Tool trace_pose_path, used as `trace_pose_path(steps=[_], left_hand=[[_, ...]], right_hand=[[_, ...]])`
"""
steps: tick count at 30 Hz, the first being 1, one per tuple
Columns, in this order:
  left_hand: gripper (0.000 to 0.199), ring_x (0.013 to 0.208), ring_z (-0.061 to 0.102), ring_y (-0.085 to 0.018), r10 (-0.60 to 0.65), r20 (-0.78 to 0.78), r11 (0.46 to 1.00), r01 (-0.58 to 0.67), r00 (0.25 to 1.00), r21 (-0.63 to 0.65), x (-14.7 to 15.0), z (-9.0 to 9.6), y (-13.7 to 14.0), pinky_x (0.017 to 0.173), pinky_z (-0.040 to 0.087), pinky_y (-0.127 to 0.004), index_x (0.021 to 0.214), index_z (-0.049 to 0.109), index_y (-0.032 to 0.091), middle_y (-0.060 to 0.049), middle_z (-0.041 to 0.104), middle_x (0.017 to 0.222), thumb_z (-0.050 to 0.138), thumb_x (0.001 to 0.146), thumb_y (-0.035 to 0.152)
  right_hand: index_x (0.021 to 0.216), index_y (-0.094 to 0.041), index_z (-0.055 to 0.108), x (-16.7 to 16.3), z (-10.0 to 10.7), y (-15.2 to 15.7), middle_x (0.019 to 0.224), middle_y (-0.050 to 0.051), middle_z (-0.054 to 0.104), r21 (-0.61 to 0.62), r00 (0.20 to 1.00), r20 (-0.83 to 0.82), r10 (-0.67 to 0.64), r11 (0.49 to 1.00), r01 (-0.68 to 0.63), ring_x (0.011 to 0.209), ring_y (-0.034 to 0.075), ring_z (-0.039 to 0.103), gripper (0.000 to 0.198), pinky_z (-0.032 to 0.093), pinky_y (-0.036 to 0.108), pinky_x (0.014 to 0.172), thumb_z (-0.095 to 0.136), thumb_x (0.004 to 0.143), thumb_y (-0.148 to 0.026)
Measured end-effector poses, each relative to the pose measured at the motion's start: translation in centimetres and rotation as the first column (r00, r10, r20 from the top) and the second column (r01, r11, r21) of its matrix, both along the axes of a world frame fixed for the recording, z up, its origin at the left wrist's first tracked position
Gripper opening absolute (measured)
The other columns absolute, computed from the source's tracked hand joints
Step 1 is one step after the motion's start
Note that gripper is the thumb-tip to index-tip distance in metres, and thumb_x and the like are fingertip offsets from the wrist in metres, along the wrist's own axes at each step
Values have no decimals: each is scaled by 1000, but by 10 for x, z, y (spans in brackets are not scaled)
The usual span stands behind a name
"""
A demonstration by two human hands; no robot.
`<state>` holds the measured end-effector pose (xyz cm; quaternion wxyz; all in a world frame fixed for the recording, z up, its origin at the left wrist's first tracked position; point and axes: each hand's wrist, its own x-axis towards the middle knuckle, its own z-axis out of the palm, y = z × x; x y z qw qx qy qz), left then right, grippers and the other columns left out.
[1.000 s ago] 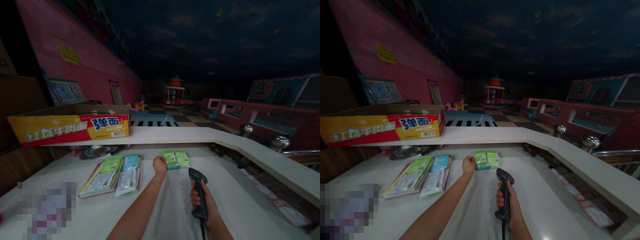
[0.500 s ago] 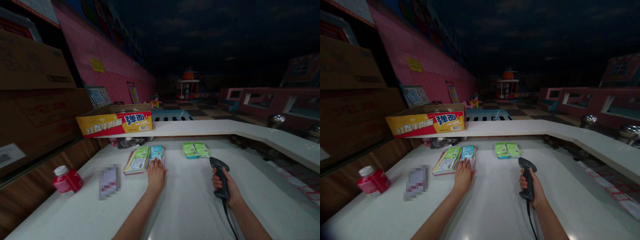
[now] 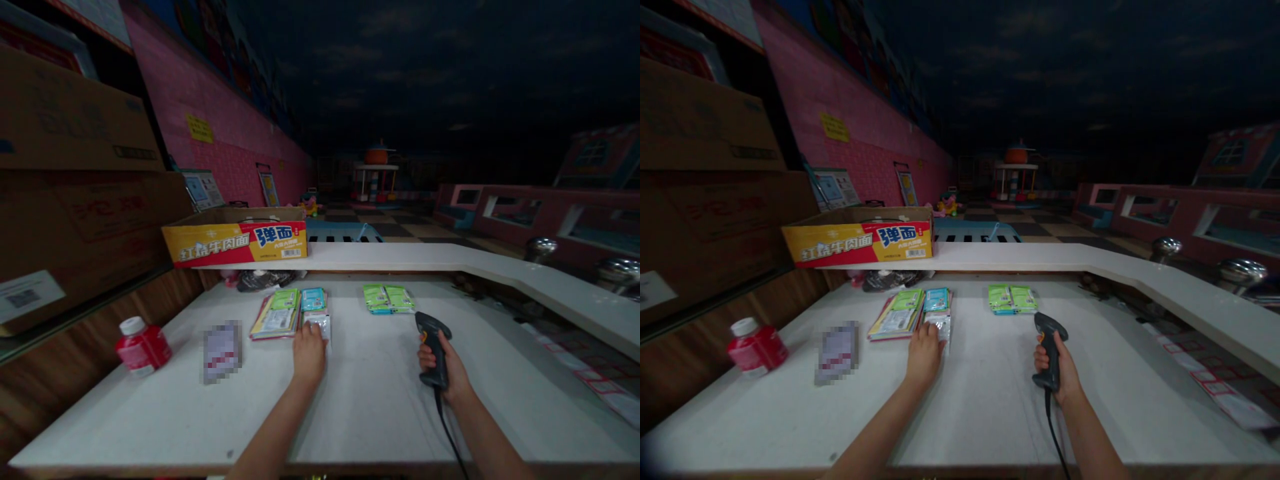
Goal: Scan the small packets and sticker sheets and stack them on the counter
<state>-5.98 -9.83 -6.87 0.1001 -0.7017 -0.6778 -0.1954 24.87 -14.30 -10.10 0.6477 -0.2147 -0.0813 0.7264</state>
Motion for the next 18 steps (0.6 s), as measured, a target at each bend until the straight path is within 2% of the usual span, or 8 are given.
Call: trace_pose_path(steps=[3,6,8,11,14,16,18], left_hand=[[47,108,55,-30,105,32,994,-106,994,17,4,2,-5,85,47,-39,118,52,12,-18,52,123,68,76,28],[60,99,58,-30,171,77,985,-170,982,-19,5,6,-11,77,50,-38,121,49,11,-17,55,112,73,72,36],[68,98,59,-30,155,143,988,-155,978,-11,3,8,-14,79,49,-38,123,46,10,-17,55,110,76,68,34],[73,103,59,-28,43,328,998,-59,944,37,-2,5,-13,85,48,-37,126,43,9,-17,57,112,78,63,22],[51,92,63,-24,-66,595,997,75,801,10,-3,-4,-4,79,49,-33,115,50,14,-10,65,100,70,68,17],[31,83,64,-22,-115,750,987,160,652,12,-1,-11,5,74,49,-32,100,56,16,-6,67,89,65,70,21],[24,80,64,-22,-180,847,971,228,500,71,4,-17,13,72,49,-31,91,58,16,-5,67,84,63,71,29]], right_hand=[[90,-17,53,1,-2,0,59,-5,47,7,1000,-2,13,1000,-13,42,5,43,25,38,12,36,62,86,-40],[91,-17,53,3,-4,1,59,-5,47,10,1000,-5,14,1000,-14,43,6,44,26,39,13,36,62,85,-41],[91,-18,53,4,-5,1,59,-5,47,17,1000,-5,15,1000,-15,43,6,44,26,40,13,36,62,85,-42],[91,-18,53,5,-6,2,59,-5,47,23,1000,5,22,999,-22,42,6,43,27,39,13,36,63,84,-42],[90,-17,54,4,-5,2,58,-5,47,32,1000,30,8,999,-9,42,5,42,28,38,13,36,64,84,-42],[90,-16,55,2,-3,0,58,-4,48,34,998,65,-1,999,-1,42,5,42,30,38,13,36,64,83,-44],[89,-16,55,0,0,-1,57,-4,49,32,994,111,9,999,-13,42,5,42,32,37,13,36,66,81,-45]])
